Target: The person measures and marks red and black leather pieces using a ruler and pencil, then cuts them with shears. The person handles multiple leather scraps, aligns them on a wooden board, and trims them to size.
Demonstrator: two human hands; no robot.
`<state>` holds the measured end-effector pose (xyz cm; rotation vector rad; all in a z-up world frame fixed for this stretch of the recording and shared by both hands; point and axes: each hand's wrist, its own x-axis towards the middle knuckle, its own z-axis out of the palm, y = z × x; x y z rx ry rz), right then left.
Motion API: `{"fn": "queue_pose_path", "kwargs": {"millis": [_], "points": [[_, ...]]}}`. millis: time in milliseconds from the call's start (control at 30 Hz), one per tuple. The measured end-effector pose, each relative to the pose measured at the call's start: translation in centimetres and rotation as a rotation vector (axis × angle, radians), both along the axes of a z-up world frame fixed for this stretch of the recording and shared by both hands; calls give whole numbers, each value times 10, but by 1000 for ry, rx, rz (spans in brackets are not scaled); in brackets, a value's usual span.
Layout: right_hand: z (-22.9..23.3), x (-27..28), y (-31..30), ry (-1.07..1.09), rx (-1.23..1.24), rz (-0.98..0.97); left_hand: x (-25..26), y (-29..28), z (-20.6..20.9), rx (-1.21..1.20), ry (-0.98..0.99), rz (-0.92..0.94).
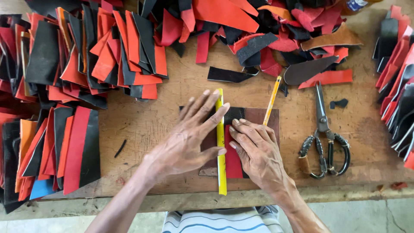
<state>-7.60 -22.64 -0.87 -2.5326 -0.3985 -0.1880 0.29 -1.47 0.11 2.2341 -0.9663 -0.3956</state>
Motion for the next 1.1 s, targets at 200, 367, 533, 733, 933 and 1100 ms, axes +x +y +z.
{"fn": "queue_pose_path", "kwargs": {"millis": [200, 367, 533, 733, 933, 1100], "points": [[1, -1, 1, -2, 0, -7, -6, -3, 1, 58, -31, 48], [1, 0, 2, -16, -9, -2, -4, -1, 1, 18, 0, 34], [2, 0, 2, -4, -29, -2, -1, 5, 0, -37, -11, 10], [1, -1, 3, -8, -35, 3, -2, 7, 0, -40, 17, -23], [0, -1, 3, 0, -43, 3, 0, 7, 2, -26, 39, -45], [1, -1, 4, 5, -33, 0, 4, 10, 1, -13, 50, -91]]}}
